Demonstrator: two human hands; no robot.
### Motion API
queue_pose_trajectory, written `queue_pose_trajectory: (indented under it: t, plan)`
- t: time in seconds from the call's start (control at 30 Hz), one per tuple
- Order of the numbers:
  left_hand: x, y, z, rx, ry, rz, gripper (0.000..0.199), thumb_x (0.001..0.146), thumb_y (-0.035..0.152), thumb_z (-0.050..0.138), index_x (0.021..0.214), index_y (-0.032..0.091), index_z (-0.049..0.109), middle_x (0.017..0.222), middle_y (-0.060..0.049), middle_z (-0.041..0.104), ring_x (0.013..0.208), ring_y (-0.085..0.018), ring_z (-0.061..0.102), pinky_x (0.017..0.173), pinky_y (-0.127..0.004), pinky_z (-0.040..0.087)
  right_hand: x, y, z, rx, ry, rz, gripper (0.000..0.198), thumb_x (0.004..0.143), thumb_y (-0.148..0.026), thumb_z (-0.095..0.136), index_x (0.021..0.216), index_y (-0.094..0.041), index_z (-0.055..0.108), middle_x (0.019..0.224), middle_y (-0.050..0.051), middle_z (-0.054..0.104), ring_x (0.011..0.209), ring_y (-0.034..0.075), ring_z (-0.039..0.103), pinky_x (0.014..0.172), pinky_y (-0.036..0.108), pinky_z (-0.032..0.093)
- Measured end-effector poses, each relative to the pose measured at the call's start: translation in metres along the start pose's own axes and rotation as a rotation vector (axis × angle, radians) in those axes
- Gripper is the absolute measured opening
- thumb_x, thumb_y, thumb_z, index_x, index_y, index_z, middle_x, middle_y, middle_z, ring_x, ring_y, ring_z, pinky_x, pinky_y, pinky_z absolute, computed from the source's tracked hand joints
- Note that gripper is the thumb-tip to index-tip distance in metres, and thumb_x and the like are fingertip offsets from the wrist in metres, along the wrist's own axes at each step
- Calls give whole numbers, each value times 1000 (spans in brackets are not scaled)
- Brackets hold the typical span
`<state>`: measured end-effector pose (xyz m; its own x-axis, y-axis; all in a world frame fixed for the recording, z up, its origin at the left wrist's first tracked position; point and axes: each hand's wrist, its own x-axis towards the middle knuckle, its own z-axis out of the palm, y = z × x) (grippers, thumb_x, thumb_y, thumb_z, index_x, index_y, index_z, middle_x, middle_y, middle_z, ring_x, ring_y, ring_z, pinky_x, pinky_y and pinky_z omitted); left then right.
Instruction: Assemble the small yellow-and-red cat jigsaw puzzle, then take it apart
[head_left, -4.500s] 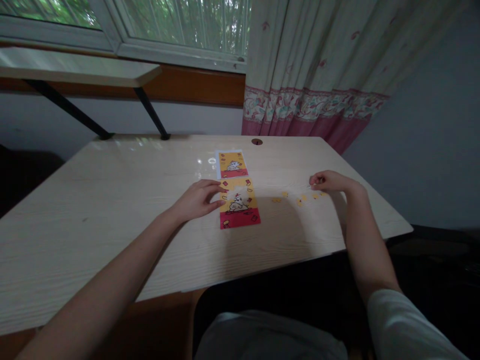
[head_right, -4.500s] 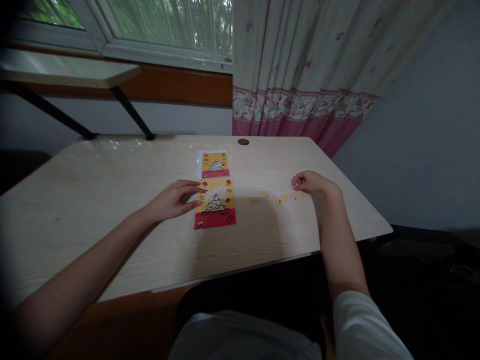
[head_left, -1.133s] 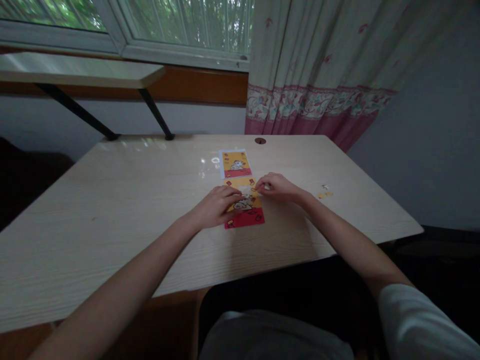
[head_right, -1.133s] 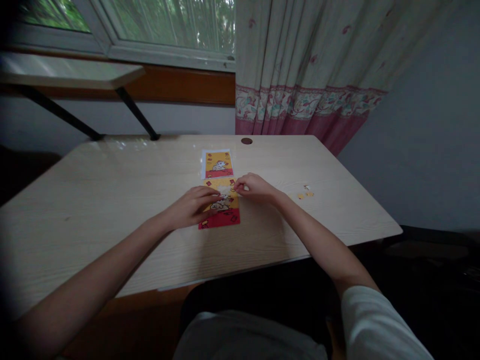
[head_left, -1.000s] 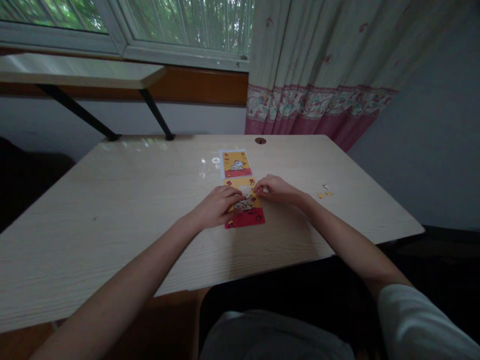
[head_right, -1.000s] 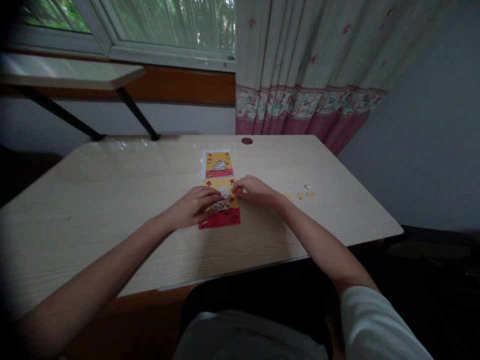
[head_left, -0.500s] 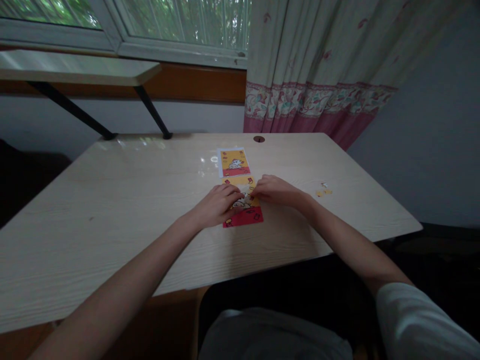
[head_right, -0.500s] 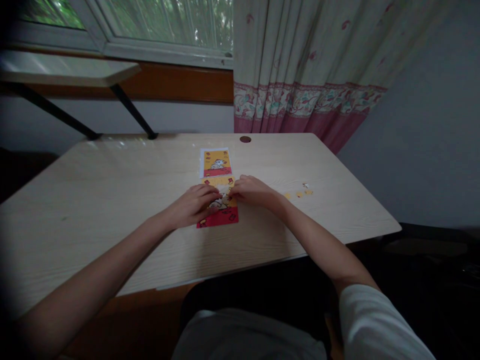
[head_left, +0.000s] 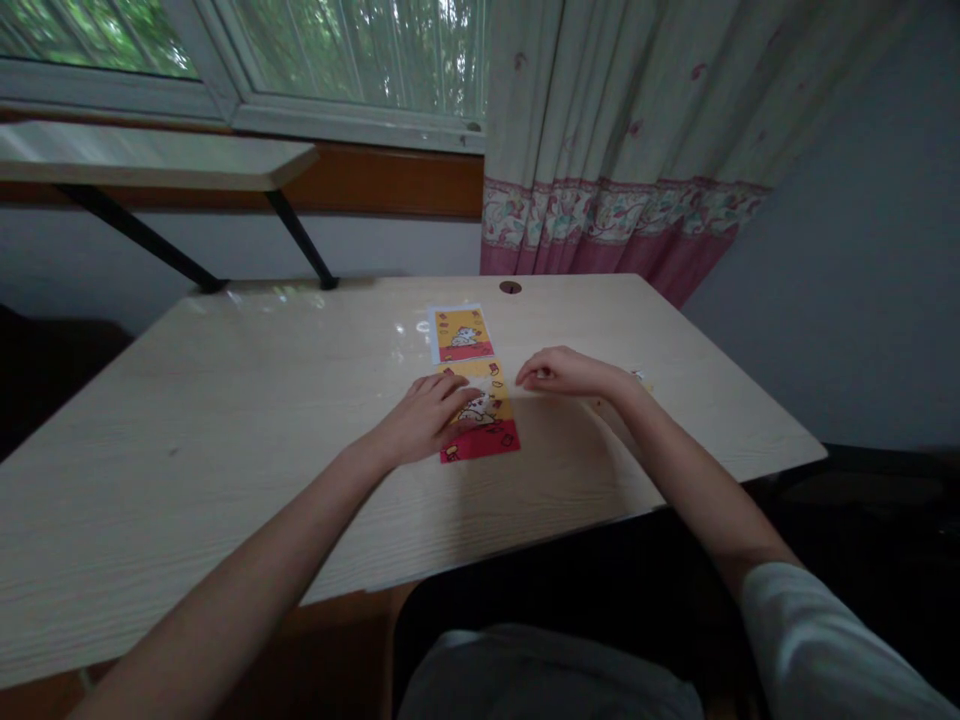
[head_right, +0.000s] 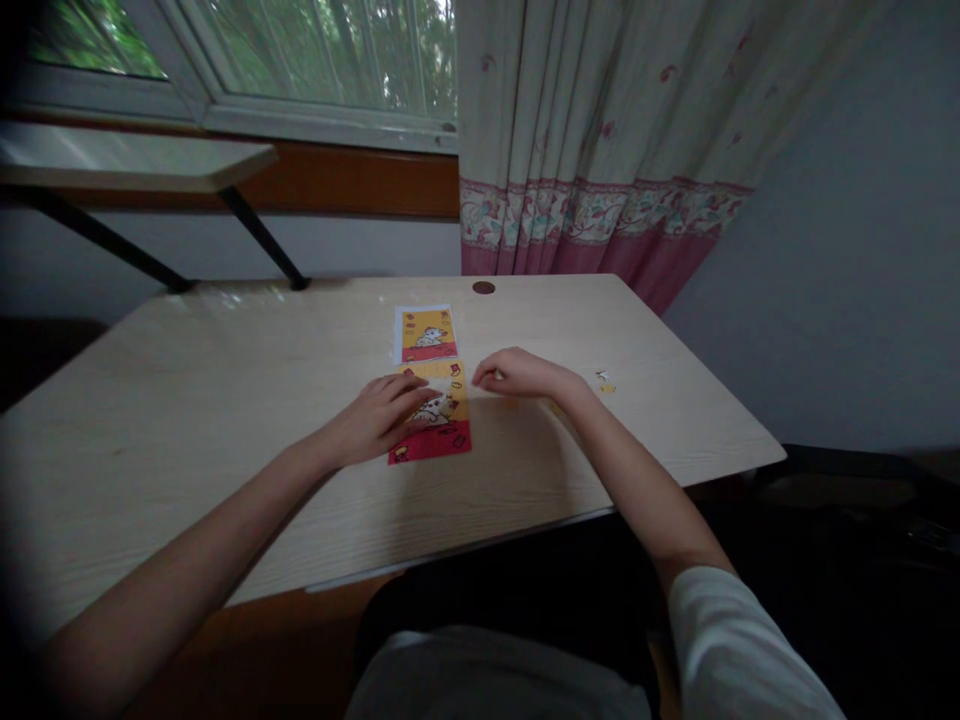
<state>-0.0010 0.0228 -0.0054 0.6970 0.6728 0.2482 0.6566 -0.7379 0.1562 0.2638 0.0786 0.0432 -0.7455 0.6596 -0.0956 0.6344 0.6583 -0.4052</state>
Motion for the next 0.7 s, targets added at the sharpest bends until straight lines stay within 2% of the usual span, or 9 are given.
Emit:
queue_pose_trajectory:
  t: [0.07,0.2,0.3,0.37,0.47,0.6,0.7]
  plan:
    - [-2,-4,-2,8,13,-24,38,91,40,38,123,21,45,121,-11,50,115,-26,42,93,-45,37,-15,18,-15,23,-3,167,25,79,-18,52,98,-15,68,90,5,70,74,12,61,65,20,42]
    - [-9,-17,-7,61,37,-112,41,91,44,35,123,20,45,124,-11,49,114,-27,44,94,-47,36,-55,66,-40,-161,-85,550,19,71,-22,62,87,-16,70,81,5,70,73,15,62,63,22,42]
    - [-13,-28,-9,119,56,-176,45,90,48,32,123,21,45,124,-12,49,112,-27,46,92,-47,37,-82,96,-46,-237,-163,817,15,69,-26,65,79,-16,71,76,7,69,68,17,62,60,25,43]
    - [-16,-33,-8,147,48,-206,49,89,52,32,125,20,44,125,-13,49,113,-28,46,92,-47,37,-94,109,-45,-203,-186,945,25,71,-37,65,75,-13,71,71,10,67,62,19,61,57,28,44]
    - [-17,-35,-7,149,20,-227,59,86,58,33,127,18,41,129,-15,47,117,-30,44,94,-48,36,-101,116,-39,-146,-148,987,33,70,-45,65,72,-12,71,67,11,66,57,18,60,54,28,44]
    - [-17,-36,-5,104,-3,-222,70,81,66,36,130,17,39,133,-16,44,120,-31,42,97,-47,34,-99,116,-36,-130,-77,954,22,68,-37,67,69,-15,70,63,7,65,55,15,59,56,26,43]
    - [-18,-36,-3,100,-31,-218,75,78,69,37,131,16,37,134,-17,43,121,-32,41,98,-47,33,-97,118,-36,-100,-61,865,14,66,-30,65,70,-16,68,60,3,63,54,12,56,56,24,41]
